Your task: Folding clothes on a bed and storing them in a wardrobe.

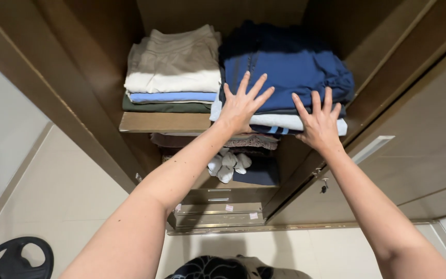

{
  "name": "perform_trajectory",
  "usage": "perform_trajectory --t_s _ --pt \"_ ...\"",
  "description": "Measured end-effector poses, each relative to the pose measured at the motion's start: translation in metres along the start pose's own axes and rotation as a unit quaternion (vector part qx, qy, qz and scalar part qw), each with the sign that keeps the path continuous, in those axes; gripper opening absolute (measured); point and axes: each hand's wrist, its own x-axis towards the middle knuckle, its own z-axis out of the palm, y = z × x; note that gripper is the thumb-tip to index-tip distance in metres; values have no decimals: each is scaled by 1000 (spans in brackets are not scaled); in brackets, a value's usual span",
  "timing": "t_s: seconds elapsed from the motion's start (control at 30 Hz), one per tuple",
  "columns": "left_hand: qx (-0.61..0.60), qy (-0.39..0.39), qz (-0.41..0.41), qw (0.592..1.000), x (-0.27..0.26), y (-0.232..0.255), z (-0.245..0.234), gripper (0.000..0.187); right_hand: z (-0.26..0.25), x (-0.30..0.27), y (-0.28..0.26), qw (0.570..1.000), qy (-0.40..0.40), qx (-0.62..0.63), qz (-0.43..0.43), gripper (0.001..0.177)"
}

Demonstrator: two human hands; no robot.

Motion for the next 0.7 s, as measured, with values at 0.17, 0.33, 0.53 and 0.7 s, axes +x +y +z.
perform_trajectory --t_s 0.17,0.33,0.53,0.7 --pt "1 4 -23 1000 14 1 11 133 -1 18 16 999 -38 8 -20 136" --pt "13 -9 -55 998 32 0 17 131 10 39 29 998 -57 -9 -30 139" --pt "29 11 -65 997 39 -1 25 129 23 39 33 999 -39 -10 -36 137" --pt "24 16 -75 997 46 -6 36 129 36 43 32 1000 -15 14 -21 135"
